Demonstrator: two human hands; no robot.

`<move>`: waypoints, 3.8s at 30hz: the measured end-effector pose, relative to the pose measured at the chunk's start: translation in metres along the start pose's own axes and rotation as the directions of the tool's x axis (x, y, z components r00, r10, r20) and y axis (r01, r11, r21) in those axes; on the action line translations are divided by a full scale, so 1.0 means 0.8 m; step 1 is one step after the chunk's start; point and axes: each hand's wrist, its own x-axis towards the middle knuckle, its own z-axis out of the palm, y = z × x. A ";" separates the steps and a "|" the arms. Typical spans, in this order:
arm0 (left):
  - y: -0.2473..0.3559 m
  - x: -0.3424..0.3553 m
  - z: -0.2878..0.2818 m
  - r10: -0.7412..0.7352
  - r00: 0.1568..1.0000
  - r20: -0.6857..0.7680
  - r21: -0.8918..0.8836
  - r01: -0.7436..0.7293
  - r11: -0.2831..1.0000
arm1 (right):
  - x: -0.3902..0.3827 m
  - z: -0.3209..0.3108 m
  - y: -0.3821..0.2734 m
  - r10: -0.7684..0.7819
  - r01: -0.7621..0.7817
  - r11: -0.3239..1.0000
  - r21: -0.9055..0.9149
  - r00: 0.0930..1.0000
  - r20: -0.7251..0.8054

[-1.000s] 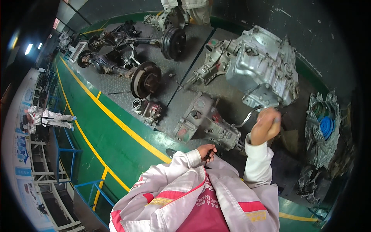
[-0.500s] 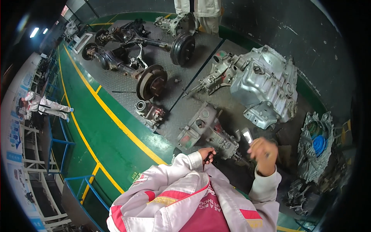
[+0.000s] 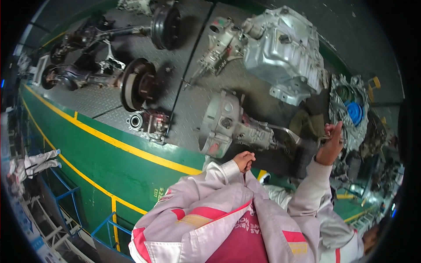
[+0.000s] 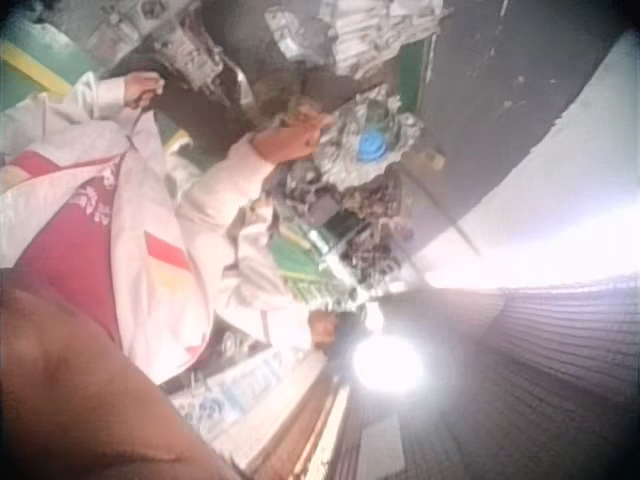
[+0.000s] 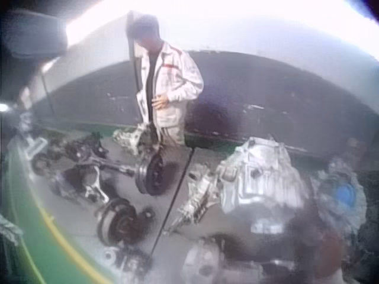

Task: The person handles internal gears and a metal gearbox housing by hand, then uses a curved metal tool to manipulate a shaft within the housing while working at a bench.

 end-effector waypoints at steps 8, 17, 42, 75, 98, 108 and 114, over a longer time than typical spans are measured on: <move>0.000 -0.014 0.008 0.203 0.974 0.098 0.159 -0.217 0.963 | -0.023 0.010 -0.022 -0.179 0.200 0.864 -0.462 0.980 0.089; 0.026 -0.009 0.035 0.240 0.970 -0.040 0.309 -0.217 0.926 | -0.004 -0.005 -0.011 -0.027 0.027 0.990 -0.139 1.000 -0.002; 0.125 0.226 0.047 0.367 0.920 -0.137 0.928 0.249 -0.278 | 0.065 -0.283 0.139 0.099 -0.145 0.256 0.956 0.987 0.124; -0.117 0.358 0.238 -0.180 0.840 -0.511 0.332 0.386 0.861 | -0.060 -0.440 0.193 0.406 -0.069 0.726 0.684 0.845 -0.347; 0.035 -0.079 0.060 0.750 0.645 -0.150 0.482 -0.615 0.625 | 0.010 -0.100 -0.047 -0.508 0.098 0.655 0.749 0.791 0.340; 0.057 -0.126 0.068 0.615 0.778 0.125 -0.754 -0.328 0.569 | -0.013 0.039 -0.013 -0.194 0.159 0.850 0.503 0.981 0.018; 0.054 -0.134 0.013 0.665 0.745 0.060 -0.292 -0.624 0.725 | -0.019 0.066 0.004 -0.214 0.213 0.835 0.508 0.975 -0.057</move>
